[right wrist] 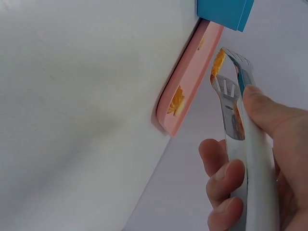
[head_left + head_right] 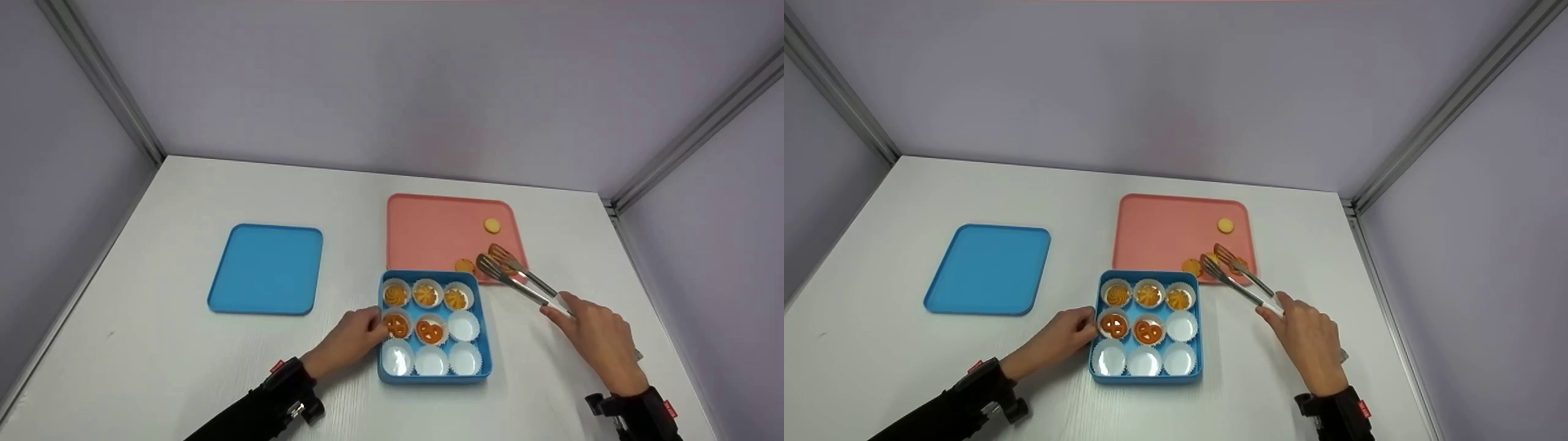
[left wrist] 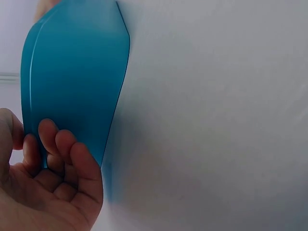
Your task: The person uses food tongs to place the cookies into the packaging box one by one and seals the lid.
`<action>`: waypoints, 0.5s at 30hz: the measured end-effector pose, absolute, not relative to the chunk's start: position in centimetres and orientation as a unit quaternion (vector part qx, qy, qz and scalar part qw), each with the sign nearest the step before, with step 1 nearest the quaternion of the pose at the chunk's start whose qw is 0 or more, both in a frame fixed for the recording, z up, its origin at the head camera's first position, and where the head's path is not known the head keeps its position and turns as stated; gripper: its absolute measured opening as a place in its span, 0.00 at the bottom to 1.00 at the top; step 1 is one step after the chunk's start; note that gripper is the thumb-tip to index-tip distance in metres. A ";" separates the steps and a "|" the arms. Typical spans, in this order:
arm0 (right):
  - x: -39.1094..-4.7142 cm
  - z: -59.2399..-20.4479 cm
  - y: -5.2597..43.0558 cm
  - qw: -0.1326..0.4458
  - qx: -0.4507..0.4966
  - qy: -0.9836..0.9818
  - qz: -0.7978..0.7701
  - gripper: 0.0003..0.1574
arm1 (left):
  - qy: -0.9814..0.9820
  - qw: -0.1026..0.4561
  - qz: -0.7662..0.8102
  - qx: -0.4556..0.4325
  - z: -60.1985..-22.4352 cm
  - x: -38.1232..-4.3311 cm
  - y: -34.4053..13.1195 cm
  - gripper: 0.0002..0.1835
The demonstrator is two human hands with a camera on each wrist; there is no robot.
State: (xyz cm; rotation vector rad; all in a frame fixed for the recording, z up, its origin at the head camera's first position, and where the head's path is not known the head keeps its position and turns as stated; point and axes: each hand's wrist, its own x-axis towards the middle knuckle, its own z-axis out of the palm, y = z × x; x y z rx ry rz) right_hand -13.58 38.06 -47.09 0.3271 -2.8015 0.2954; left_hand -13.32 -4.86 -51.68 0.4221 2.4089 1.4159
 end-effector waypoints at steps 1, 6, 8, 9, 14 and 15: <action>-13.5 -47.0 38.0 0.153 0.115 -0.976 0.103 0.32 | 0.842 0.156 0.496 0.146 -51.7 -13.3 -4.8 0.09; -13.0 -46.4 37.7 0.161 0.124 -0.974 0.102 0.33 | 0.847 0.149 0.492 0.138 -51.6 -13.1 -4.8 0.09; -12.8 -46.1 37.6 0.168 0.130 -0.972 0.102 0.32 | 0.847 0.147 0.493 0.135 -51.5 -13.2 -4.8 0.09; -12.7 -46.0 37.6 0.171 0.133 -0.971 0.102 0.31 | 0.846 0.147 0.495 0.134 -51.5 -13.2 -4.8 0.09; -12.2 -45.3 37.5 0.183 0.143 -0.966 0.114 0.31 | 0.832 0.159 0.517 0.126 -51.4 -13.2 -4.7 0.08; -12.1 -45.1 37.5 0.184 0.144 -0.965 0.118 0.31 | 0.830 0.161 0.519 0.126 -51.4 -13.2 -4.7 0.08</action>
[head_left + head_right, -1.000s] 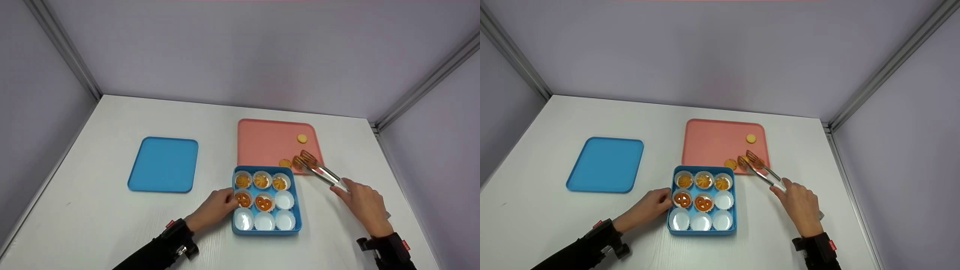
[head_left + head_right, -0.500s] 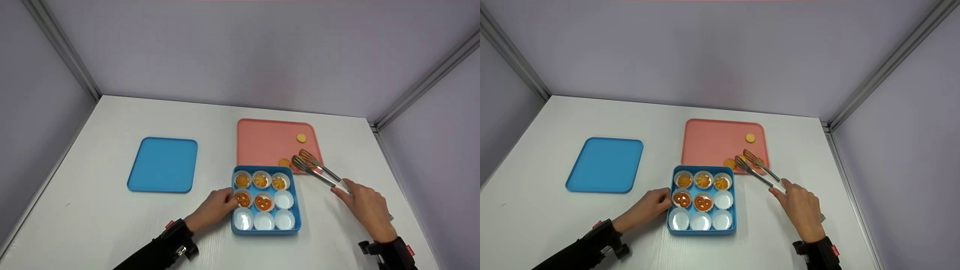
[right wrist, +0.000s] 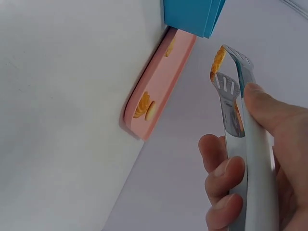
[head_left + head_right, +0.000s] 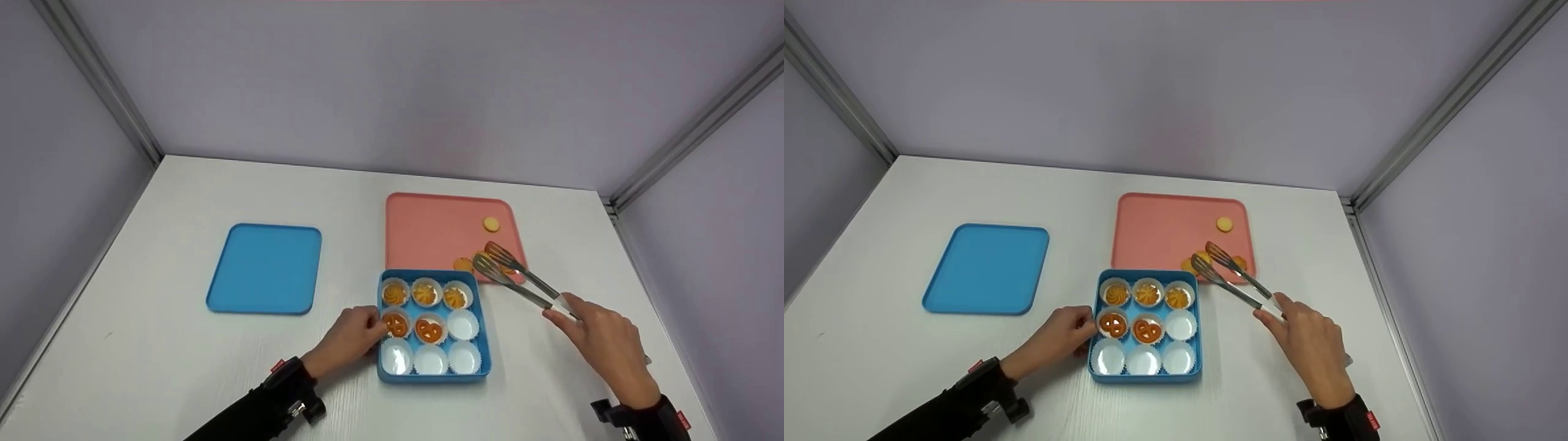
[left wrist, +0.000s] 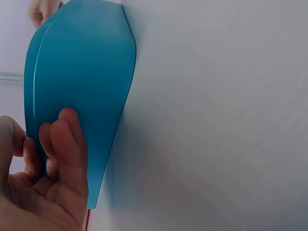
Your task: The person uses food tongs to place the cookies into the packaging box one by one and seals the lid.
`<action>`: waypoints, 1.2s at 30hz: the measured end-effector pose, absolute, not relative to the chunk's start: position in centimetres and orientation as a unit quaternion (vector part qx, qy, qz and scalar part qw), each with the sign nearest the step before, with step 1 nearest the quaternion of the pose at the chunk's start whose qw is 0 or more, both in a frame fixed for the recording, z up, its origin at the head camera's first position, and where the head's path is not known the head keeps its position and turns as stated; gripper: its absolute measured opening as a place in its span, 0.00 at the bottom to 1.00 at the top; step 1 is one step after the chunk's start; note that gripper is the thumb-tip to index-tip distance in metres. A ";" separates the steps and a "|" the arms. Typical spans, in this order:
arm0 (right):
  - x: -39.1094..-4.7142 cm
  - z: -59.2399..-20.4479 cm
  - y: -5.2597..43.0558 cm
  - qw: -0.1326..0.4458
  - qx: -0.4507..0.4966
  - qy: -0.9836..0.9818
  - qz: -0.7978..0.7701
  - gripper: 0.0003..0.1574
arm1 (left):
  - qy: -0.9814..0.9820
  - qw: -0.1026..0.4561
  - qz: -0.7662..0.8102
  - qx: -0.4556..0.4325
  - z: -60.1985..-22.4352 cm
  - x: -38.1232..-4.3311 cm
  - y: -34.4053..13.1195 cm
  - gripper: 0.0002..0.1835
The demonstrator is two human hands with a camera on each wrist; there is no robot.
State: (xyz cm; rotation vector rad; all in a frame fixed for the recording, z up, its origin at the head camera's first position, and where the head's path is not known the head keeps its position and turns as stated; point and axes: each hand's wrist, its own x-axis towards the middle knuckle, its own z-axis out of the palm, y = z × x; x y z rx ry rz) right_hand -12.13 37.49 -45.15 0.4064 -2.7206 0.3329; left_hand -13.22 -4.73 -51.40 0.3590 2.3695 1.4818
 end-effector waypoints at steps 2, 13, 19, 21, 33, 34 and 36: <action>-11.9 -44.9 37.6 0.186 0.148 -0.964 0.123 0.31 | 0.830 0.165 0.519 0.123 -51.4 -13.2 -4.7 0.09; -10.5 -43.8 38.2 0.167 0.187 -0.958 0.137 0.33 | 0.843 0.153 0.504 0.112 -51.9 -13.0 -4.5 0.08; -9.2 -43.4 37.9 0.151 0.209 -0.959 0.122 0.32 | 0.843 0.146 0.505 0.113 -51.9 -12.8 -4.4 0.08; -8.8 -43.3 37.7 0.152 0.218 -0.957 0.112 0.31 | 0.844 0.143 0.504 0.112 -51.9 -12.7 -4.3 0.08; -7.6 -42.5 36.0 0.166 0.252 -0.953 0.006 0.29 | 0.847 0.124 0.504 0.119 -52.1 -12.5 -4.1 0.09; -7.5 -42.4 35.8 0.163 0.252 -0.954 -0.001 0.29 | 0.847 0.120 0.503 0.120 -52.1 -12.5 -4.1 0.09; -7.5 -42.1 35.6 0.158 0.252 -0.955 -0.011 0.29 | 0.846 0.116 0.505 0.124 -52.1 -12.5 -4.1 0.09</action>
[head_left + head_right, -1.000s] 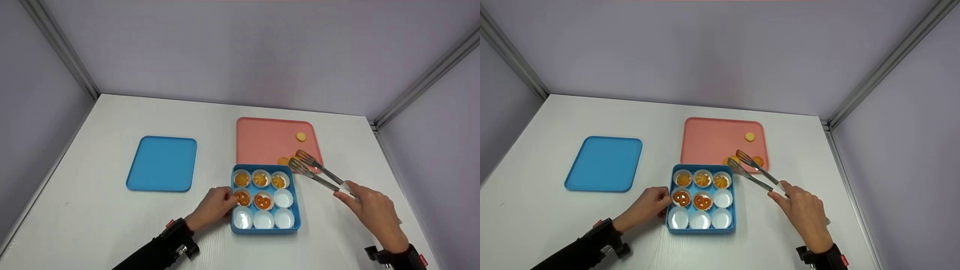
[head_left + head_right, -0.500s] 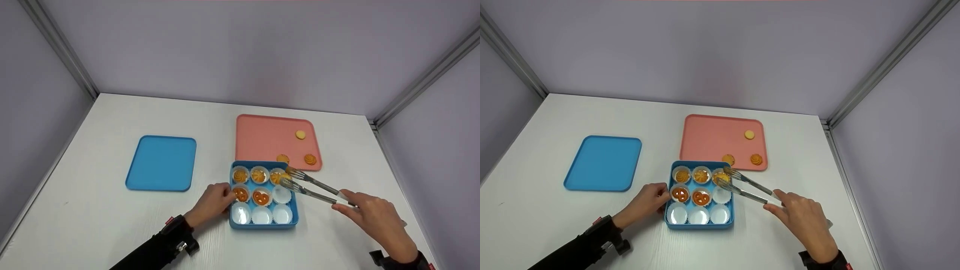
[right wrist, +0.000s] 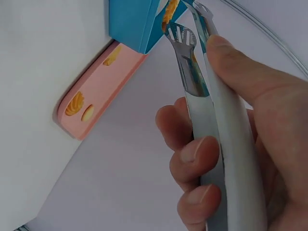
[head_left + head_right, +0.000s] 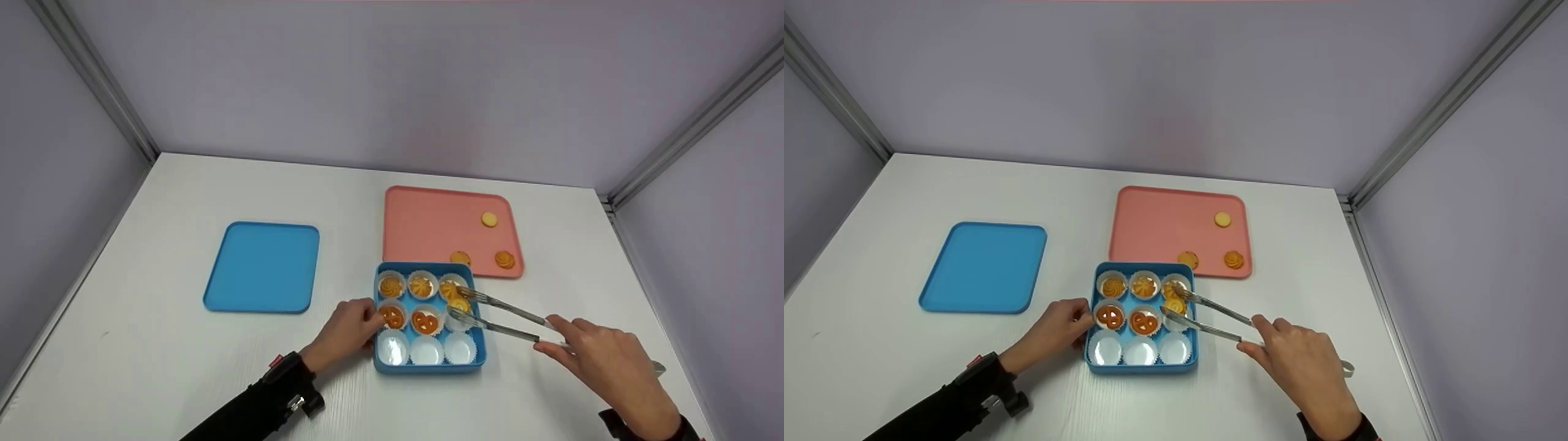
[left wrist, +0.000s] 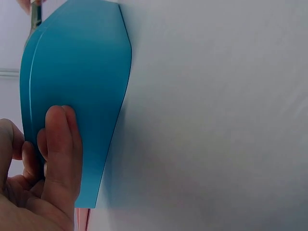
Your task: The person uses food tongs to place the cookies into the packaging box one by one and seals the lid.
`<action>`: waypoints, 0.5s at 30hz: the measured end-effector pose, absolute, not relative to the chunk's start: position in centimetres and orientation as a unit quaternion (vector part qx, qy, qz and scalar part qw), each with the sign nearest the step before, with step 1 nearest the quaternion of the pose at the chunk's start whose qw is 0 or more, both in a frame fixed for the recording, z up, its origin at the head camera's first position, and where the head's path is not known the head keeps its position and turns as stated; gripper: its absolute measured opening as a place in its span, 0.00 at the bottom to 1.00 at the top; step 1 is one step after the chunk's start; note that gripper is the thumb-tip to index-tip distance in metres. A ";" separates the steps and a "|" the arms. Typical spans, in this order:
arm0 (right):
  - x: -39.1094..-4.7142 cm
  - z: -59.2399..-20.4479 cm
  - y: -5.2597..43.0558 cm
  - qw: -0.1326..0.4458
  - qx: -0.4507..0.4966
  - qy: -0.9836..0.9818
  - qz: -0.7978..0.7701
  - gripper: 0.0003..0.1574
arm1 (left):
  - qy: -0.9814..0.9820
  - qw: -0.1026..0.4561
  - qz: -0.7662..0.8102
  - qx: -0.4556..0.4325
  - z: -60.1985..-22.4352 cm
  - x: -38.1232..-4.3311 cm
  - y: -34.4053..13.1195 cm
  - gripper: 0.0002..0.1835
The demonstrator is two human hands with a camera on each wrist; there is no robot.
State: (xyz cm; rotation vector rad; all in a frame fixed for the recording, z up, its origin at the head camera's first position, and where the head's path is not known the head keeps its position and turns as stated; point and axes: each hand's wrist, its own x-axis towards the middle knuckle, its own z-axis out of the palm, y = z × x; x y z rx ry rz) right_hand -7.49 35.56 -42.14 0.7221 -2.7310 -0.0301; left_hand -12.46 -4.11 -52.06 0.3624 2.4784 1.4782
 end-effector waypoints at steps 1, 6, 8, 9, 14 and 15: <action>-7.5 -42.0 35.5 0.156 0.254 -0.954 -0.017 0.29 | 0.846 0.117 0.506 0.123 -52.1 -12.5 -4.1 0.09; -7.5 -41.7 34.9 0.160 0.268 -0.949 -0.043 0.30 | 0.846 0.120 0.507 0.118 -52.1 -12.5 -4.1 0.09; -7.7 -41.5 34.6 0.161 0.272 -0.947 -0.052 0.30 | 0.847 0.119 0.505 0.116 -52.1 -12.4 -4.1 0.09; -7.7 -41.4 34.5 0.160 0.273 -0.947 -0.057 0.30 | 0.847 0.117 0.505 0.119 -52.1 -12.4 -4.1 0.09; -7.9 -40.5 33.5 0.145 0.280 -0.946 -0.079 0.30 | 0.847 0.118 0.506 0.114 -52.1 -12.3 -4.2 0.09; -8.0 -40.4 33.3 0.141 0.280 -0.946 -0.083 0.30 | 0.846 0.119 0.507 0.113 -52.1 -12.3 -4.2 0.09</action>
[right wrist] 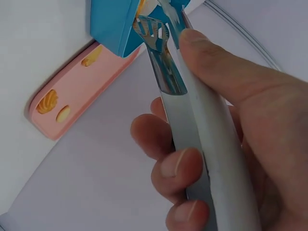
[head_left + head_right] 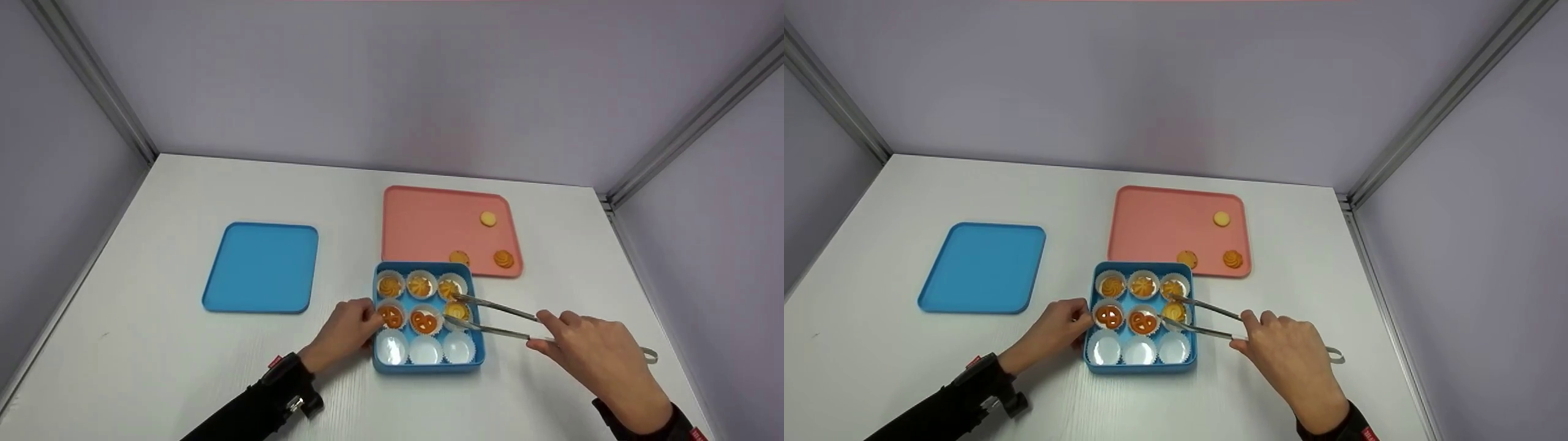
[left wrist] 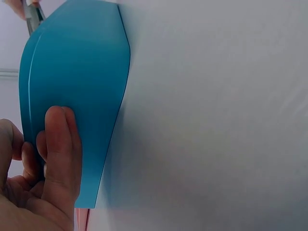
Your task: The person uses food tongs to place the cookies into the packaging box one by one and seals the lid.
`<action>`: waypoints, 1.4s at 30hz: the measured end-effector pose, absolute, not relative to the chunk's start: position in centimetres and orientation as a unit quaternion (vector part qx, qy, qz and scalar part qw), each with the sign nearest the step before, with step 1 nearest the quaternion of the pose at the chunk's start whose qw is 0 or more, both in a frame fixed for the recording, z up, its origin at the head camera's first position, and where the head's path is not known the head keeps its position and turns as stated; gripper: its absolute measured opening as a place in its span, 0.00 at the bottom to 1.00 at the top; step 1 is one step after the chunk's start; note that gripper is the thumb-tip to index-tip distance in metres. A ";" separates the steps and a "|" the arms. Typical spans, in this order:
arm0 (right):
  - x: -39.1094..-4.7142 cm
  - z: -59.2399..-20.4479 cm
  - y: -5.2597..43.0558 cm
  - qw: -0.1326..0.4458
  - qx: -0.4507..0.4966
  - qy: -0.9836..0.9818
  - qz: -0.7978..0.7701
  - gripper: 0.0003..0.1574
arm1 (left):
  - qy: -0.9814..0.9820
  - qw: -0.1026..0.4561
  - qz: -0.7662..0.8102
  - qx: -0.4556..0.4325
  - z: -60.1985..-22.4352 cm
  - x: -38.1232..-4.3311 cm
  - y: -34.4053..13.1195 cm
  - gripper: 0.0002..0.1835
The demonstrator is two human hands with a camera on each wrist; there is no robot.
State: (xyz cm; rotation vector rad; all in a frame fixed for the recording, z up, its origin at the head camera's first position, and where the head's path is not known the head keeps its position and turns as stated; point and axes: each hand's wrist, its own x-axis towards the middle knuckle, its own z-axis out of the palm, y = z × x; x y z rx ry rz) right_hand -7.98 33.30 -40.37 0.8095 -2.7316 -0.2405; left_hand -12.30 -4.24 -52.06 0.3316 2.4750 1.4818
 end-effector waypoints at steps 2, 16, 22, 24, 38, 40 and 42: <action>-8.1 -40.1 33.0 0.133 0.282 -0.946 -0.092 0.30 | 0.845 0.123 0.509 0.110 -52.1 -12.3 -4.2 0.09; -8.3 -38.9 31.4 0.131 0.293 -0.941 -0.108 0.27 | 0.844 0.133 0.509 0.105 -52.2 -12.4 -4.3 0.08; -8.5 -38.6 30.8 0.124 0.290 -0.942 -0.118 0.26 | 0.846 0.132 0.506 0.103 -51.9 -12.3 -4.2 0.07; -8.5 -38.7 30.6 0.121 0.286 -0.943 -0.118 0.26 | 0.847 0.132 0.504 0.104 -51.9 -12.3 -4.2 0.07; -8.8 -38.9 30.0 0.121 0.278 -0.944 -0.131 0.28 | 0.847 0.131 0.504 0.112 -52.3 -12.6 -4.3 0.08; -8.8 -38.9 30.0 0.120 0.275 -0.945 -0.130 0.29 | 0.850 0.125 0.499 0.114 -52.3 -12.7 -4.3 0.08; -8.8 -38.8 30.0 0.119 0.272 -0.946 -0.130 0.29 | 0.852 0.120 0.495 0.117 -52.3 -12.7 -4.3 0.09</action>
